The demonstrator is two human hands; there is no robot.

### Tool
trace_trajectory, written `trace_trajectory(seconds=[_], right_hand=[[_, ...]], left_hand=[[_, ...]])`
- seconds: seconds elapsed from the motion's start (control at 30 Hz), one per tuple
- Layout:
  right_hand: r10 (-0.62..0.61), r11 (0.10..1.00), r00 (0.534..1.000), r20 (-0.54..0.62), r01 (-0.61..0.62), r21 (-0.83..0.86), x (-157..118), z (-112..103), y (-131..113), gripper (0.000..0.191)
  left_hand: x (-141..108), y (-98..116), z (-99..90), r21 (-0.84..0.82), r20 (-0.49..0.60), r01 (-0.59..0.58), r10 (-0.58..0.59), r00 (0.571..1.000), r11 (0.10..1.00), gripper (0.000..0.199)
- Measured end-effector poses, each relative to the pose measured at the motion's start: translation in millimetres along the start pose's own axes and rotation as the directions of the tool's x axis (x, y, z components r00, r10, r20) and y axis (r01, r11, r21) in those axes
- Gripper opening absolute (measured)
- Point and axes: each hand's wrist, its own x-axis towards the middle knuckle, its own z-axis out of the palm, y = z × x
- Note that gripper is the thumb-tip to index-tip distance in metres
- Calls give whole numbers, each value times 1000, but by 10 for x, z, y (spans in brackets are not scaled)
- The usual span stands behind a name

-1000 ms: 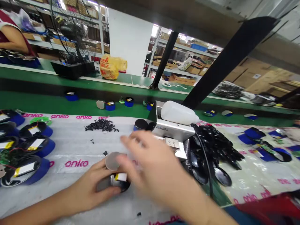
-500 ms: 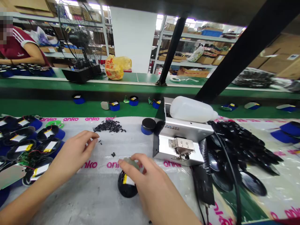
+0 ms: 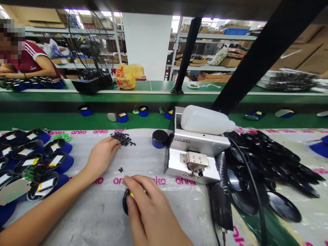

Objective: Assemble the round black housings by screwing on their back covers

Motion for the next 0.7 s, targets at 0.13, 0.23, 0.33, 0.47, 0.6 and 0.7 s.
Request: trace_trajectory(seconds=[0.13, 0.23, 0.33, 0.47, 0.6, 0.7], right_hand=[[-48, 998, 998, -32, 49, 46, 23, 28, 1, 28], [-73, 994, 995, -75, 79, 77, 33, 77, 33, 27], [-72, 993, 992, -105, 81, 81, 18, 118, 68, 32], [-107, 992, 990, -92, 113, 59, 2, 149, 90, 38], [-157, 986, 986, -63, 159, 39, -3, 172, 91, 39], [-135, 990, 990, -46, 137, 34, -11, 181, 77, 43]], left_hand=[[-94, -33, -54, -262, -22, -1, -5, 1000, 965, 17], [-232, -13, -110, -525, 76, 59, -22, 997, 849, 15], [-390, 34, -147, -696, 275, 219, -28, 961, 684, 22], [-526, 93, -165, -820, 506, 483, -5, 862, 306, 27], [-561, 130, -168, -785, 617, 618, 49, 786, -36, 25], [-574, 143, -179, -779, 622, 625, 68, 780, -56, 14]])
